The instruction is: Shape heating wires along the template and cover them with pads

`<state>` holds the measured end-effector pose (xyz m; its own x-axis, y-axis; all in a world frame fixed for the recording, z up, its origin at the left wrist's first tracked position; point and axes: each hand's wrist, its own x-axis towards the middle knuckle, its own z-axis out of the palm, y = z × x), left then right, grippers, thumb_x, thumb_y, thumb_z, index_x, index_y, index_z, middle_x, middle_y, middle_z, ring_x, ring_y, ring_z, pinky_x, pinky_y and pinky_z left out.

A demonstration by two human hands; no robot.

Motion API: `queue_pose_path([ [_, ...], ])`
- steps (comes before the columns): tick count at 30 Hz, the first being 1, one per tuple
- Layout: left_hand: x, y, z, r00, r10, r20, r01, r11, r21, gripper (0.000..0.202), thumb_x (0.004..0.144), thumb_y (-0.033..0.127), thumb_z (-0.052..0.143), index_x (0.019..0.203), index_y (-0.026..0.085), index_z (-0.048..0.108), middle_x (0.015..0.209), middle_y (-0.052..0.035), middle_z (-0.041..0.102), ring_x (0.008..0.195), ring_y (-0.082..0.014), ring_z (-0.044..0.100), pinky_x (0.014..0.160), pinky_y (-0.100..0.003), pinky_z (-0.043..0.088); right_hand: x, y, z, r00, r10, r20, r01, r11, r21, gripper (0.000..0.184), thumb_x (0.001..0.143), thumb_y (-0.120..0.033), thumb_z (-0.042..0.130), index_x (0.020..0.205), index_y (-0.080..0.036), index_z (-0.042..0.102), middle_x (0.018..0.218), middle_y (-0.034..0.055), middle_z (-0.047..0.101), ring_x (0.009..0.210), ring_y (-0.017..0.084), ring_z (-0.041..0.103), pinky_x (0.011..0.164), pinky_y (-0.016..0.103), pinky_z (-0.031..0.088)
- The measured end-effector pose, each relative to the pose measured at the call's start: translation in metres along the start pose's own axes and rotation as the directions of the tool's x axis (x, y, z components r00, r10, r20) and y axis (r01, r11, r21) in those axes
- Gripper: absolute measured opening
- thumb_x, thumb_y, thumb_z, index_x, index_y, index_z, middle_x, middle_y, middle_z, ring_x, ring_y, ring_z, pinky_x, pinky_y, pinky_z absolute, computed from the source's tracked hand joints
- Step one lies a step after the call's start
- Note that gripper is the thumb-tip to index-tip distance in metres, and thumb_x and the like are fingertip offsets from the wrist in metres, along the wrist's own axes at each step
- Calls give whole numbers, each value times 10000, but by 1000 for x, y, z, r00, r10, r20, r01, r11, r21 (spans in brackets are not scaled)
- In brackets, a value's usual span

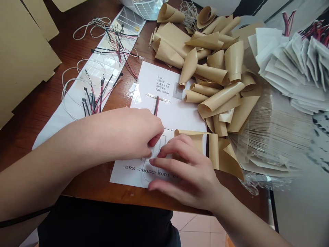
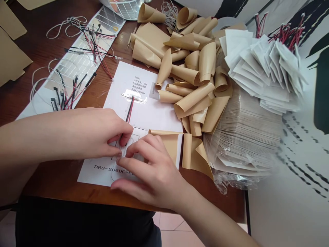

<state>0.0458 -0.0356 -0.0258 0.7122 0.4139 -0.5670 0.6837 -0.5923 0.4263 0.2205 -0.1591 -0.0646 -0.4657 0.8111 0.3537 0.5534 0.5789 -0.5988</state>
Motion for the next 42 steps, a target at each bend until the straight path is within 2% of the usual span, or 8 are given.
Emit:
queue_pose_path([
  [2, 0, 0, 0, 1000, -1, 1, 1, 1000, -11, 125, 737, 325, 619, 798, 273, 713, 726, -23, 688, 470, -142, 512, 521, -313, 345, 0, 0, 1, 999, -33, 26, 33, 999, -7, 265, 885, -424, 772, 978, -186, 700, 880, 65, 651, 819, 198, 554, 717, 386, 477],
  [3, 0, 0, 0, 1000, 2, -2, -2, 1000, -13, 129, 745, 333, 616, 802, 275, 715, 727, -23, 691, 468, -141, 510, 524, -315, 343, 0, -1, 1, 999, -41, 30, 41, 999, -14, 256, 888, -419, 771, 962, -185, 697, 873, 64, 656, 821, 198, 554, 714, 381, 473],
  [7, 1, 0, 0, 1000, 9, -22, -9, 1000, 20, 174, 803, 366, 568, 820, 271, 712, 738, -34, 689, 487, -150, 513, 552, -321, 348, -1, -3, 1, 999, -41, 27, 41, 999, -22, 74, 925, -232, 721, 882, -178, 693, 833, 58, 655, 812, 191, 545, 712, 376, 457],
  [14, 3, -1, 1, 1000, 9, -25, -9, 999, 33, 177, 795, 357, 566, 872, 276, 703, 763, -36, 688, 524, -162, 523, 555, -317, 337, -1, -2, 1, 999, -11, -35, 11, 1000, 16, 52, 923, -148, 664, 896, -185, 688, 826, 55, 623, 764, 180, 531, 684, 381, 467],
  [21, 5, -5, 2, 1000, 1, -26, -2, 1000, -11, 180, 763, 374, 598, 893, 289, 690, 812, -31, 710, 583, -175, 561, 553, -315, 334, 2, -2, 1, 990, 54, -127, -53, 999, 14, 147, 877, -60, 651, 910, -200, 680, 791, 37, 606, 713, 165, 544, 640, 361, 486],
  [32, 6, -6, 2, 1000, 3, -8, -3, 999, -40, 176, 735, 349, 620, 889, 296, 687, 834, -23, 712, 605, -182, 583, 558, -321, 350, 1, 1, -1, 979, 142, -148, -147, 989, -30, 180, 872, -61, 630, 922, -222, 693, 778, 33, 642, 698, 168, 563, 632, 341, 518],
  [36, 4, -4, 0, 1000, 1, 5, -1, 1000, -26, 195, 729, 323, 614, 905, 300, 694, 838, -18, 715, 611, -178, 578, 577, -319, 357, 1, 1, -1, 979, 137, -153, -144, 989, -36, 170, 871, -56, 638, 924, -207, 694, 772, 35, 644, 699, 162, 558, 632, 332, 515],
  [42, 0, 1, -3, 1000, 20, 17, -19, 1000, -12, 188, 783, 333, 594, 912, 295, 726, 851, -38, 714, 593, -171, 567, 588, -326, 367, 0, 2, 1, 982, 130, -138, -131, 991, -1, 333, 886, -41, 587, 1119, -239, 720, 789, 27, 626, 702, 166, 557, 632, 335, 501],
])
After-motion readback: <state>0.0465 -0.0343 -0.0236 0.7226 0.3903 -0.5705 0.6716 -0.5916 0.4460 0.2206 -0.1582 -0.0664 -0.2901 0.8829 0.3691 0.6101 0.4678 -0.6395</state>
